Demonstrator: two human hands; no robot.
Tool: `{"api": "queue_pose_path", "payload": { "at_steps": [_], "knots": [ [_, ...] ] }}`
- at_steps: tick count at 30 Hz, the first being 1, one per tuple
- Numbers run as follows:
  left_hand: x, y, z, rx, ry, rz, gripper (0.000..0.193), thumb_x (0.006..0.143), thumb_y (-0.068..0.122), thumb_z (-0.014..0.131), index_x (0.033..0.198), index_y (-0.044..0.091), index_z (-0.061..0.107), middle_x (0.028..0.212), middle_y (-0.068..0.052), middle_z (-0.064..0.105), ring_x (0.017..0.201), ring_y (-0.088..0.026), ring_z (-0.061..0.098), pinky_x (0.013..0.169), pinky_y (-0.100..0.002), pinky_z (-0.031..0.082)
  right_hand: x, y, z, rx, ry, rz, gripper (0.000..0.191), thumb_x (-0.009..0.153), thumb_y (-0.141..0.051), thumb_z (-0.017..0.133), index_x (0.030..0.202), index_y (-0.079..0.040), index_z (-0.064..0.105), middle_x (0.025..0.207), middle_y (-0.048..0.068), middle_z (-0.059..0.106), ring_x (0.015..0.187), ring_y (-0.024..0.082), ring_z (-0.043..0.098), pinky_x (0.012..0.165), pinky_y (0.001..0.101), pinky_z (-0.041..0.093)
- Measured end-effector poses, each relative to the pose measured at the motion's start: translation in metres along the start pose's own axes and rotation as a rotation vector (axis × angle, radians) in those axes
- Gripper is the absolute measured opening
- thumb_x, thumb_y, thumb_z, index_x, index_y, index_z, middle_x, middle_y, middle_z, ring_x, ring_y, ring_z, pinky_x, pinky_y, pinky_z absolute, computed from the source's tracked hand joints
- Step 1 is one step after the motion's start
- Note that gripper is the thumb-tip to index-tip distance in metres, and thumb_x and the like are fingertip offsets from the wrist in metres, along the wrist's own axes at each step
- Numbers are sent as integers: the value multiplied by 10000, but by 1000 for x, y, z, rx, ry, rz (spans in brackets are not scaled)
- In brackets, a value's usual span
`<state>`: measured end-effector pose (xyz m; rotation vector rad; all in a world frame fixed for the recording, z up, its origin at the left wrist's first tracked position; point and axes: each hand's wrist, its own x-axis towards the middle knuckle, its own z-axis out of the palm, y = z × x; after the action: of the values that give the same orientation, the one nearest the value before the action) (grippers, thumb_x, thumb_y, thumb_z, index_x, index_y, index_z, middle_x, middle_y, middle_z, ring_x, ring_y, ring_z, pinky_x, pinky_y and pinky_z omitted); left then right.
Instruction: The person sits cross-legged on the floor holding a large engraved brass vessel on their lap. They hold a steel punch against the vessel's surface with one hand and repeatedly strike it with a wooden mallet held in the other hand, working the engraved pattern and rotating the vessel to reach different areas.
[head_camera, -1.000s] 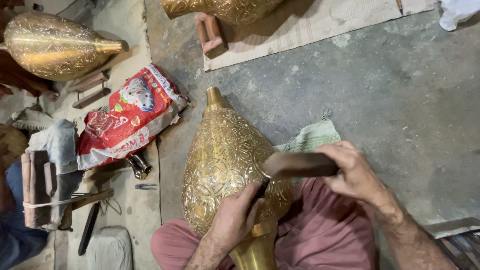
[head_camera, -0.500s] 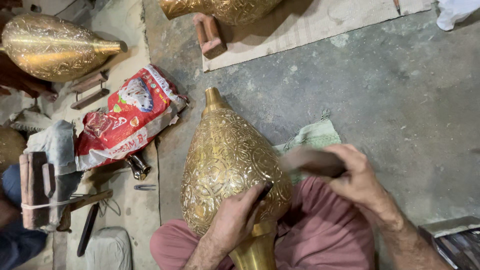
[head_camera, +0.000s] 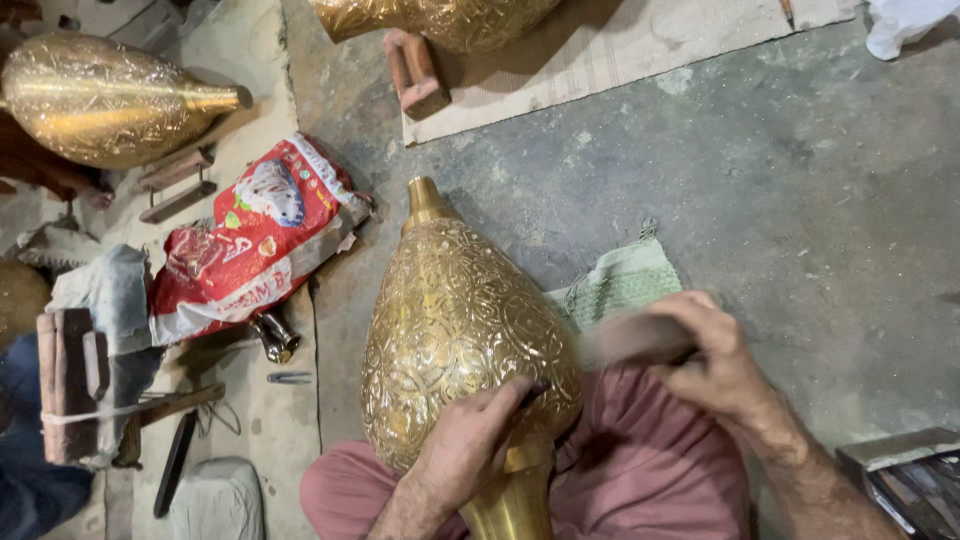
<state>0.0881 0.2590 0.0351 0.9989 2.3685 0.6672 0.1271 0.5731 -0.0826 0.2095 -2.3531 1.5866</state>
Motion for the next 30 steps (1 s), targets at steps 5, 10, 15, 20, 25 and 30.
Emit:
{"api": "queue_pose_path", "payload": {
  "at_steps": [5,10,15,20,25,30],
  "knots": [
    [1,5,-3,14,-5,-44,539,894,44,698,1393,80,498,975,-162,722,853,-326,755,749,-426,649,-5,-3,-2,-547,-79,-172,344,810,-83,778,1143,-122,704,997,-7,758,935,174,747,1025,544,499],
    [-1,6,-6,8,32,-7,552,830,66,743,1329,54,505,986,-197,706,869,-404,727,737,-471,616,-3,-2,-2,-103,-32,-24,460,713,-140,815,1155,-106,690,1048,6,753,965,232,732,920,466,541],
    [-1,7,-4,17,0,-67,589,853,39,708,1404,80,504,1011,-176,706,893,-382,733,764,-458,619,-8,-3,1,-106,29,-70,245,832,-143,806,1065,-141,732,1012,-36,765,903,171,763,940,456,540],
    [-2,6,-3,23,-18,-28,628,820,144,840,1338,72,493,1005,-165,700,908,-358,732,788,-453,622,-10,-7,5,-575,-50,-170,295,834,-114,795,1118,-78,723,1026,56,767,932,184,736,978,511,485],
    [0,5,-7,39,-119,-55,809,744,137,868,1421,49,435,993,-178,695,900,-360,723,795,-450,617,-11,-10,4,-174,-12,-41,440,711,-122,795,1139,-93,699,1059,57,774,997,180,737,950,472,515],
    [-3,9,-10,0,-26,46,731,726,91,844,1373,44,506,1051,-173,719,927,-363,736,784,-445,630,-15,-13,7,-46,77,-12,270,798,-120,785,1052,-91,699,918,49,764,879,153,724,860,454,552]
  ]
}}
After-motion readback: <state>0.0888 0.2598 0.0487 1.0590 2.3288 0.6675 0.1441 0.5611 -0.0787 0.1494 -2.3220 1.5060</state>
